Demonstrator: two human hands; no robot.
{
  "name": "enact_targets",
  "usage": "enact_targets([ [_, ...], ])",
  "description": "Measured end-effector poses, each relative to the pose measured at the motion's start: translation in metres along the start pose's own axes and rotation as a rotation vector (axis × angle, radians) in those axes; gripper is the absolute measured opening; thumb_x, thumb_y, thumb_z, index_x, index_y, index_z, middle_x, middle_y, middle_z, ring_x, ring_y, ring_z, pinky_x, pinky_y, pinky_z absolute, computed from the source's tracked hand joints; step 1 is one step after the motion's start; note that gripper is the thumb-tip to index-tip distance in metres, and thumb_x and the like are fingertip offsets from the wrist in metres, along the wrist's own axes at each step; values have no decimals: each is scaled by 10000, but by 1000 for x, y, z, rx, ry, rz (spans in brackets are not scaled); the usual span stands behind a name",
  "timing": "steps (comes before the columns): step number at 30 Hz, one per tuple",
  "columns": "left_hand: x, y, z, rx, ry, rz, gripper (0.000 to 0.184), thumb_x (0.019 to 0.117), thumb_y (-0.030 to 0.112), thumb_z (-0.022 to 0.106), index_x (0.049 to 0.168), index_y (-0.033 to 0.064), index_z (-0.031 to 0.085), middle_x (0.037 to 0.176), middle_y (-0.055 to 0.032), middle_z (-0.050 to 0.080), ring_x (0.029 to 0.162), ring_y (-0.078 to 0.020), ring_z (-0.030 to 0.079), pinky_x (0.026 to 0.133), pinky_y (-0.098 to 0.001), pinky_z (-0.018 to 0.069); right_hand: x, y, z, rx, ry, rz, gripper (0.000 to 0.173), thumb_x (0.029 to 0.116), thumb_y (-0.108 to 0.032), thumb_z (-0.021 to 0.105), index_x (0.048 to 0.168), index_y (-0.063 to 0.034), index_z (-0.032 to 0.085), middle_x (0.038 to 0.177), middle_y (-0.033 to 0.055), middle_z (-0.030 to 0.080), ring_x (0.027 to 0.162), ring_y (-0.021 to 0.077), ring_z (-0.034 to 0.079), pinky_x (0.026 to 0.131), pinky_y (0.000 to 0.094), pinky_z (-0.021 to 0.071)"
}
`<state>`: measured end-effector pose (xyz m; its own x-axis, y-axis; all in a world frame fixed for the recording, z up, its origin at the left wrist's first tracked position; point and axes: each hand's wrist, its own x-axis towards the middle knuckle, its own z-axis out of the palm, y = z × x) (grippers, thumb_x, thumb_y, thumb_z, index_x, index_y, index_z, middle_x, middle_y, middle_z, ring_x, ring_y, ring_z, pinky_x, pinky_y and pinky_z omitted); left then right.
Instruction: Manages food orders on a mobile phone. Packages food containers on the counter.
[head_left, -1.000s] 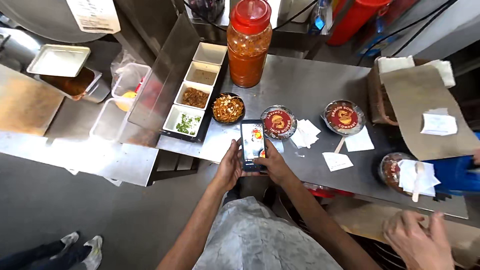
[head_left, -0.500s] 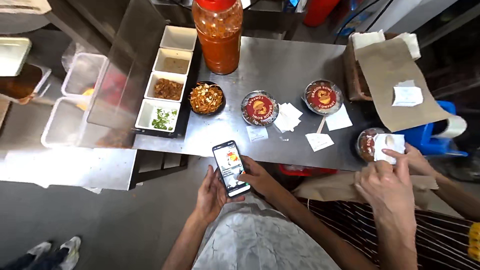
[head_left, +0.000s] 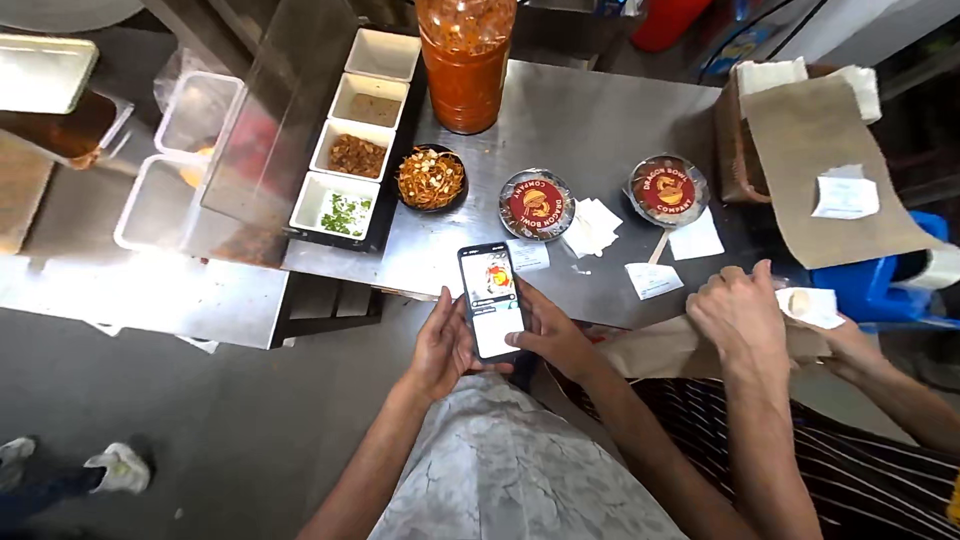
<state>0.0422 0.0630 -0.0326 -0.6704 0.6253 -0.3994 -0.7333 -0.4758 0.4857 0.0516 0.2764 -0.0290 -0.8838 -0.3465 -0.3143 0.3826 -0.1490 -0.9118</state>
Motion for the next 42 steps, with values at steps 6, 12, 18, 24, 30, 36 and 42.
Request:
enact_targets([
  [6, 10, 10, 23, 99, -37, 46, 818, 986, 774, 171, 1591, 241, 314, 1399, -166, 594, 1110, -353, 681, 796, -532, 614, -1, -12, -3, -149, 75, -90, 1217, 719, 17, 856, 1661, -242, 131, 1490, 74, 530, 1257, 236, 619, 1018, 417, 580],
  [12, 13, 14, 36, 117, -35, 51, 796, 994, 764, 194, 1589, 248, 312, 1402, -127, 594, 1103, -283, 683, 791, -467, 616, -4, -17, 2, -258, 177, -149, 1223, 709, -46, 895, 1648, -328, 164, 1496, 18, 520, 1245, 191, 617, 967, 385, 599],
  [18, 17, 17, 26, 53, -70, 16, 799, 1003, 740, 171, 1582, 210, 323, 1413, -198, 580, 1140, -395, 665, 812, -563, 608, -8, -23, -6, -90, 126, -111, 984, 830, 35, 697, 1646, -257, 232, 1472, 69, 557, 1186, 247, 657, 947, 426, 601],
  [24, 21, 19, 25, 47, -106, 3, 812, 995, 753, 184, 1591, 213, 299, 1431, -206, 563, 1158, -420, 652, 818, -591, 601, -4, -24, -16, 24, 128, -120, 821, 859, 49, 556, 1619, -149, 317, 1341, 155, 641, 1091, 255, 693, 913, 412, 597],
  [30, 24, 22, 30, 56, -141, 26, 771, 1015, 718, 208, 1601, 221, 273, 1456, -201, 539, 1193, -419, 632, 844, -611, 588, 0, -28, -19, 19, 211, -150, 735, 872, 25, 543, 1581, -110, 401, 1295, 162, 672, 1073, 248, 702, 883, 397, 607],
  [36, 27, 21, 32, 71, -159, 56, 742, 1032, 688, 210, 1598, 212, 269, 1448, -201, 543, 1179, -410, 641, 824, -586, 601, 3, -30, -21, 20, 225, -173, 708, 892, 29, 565, 1573, -80, 403, 1274, 183, 675, 1064, 263, 706, 906, 403, 606],
  [42, 27, 21, 34, 76, -134, 53, 743, 1033, 688, 196, 1590, 206, 287, 1439, -206, 549, 1181, -412, 640, 837, -591, 596, 1, -32, -18, -4, 249, -148, 720, 905, 67, 565, 1582, -106, 393, 1273, 152, 680, 1041, 233, 712, 880, 372, 613],
])
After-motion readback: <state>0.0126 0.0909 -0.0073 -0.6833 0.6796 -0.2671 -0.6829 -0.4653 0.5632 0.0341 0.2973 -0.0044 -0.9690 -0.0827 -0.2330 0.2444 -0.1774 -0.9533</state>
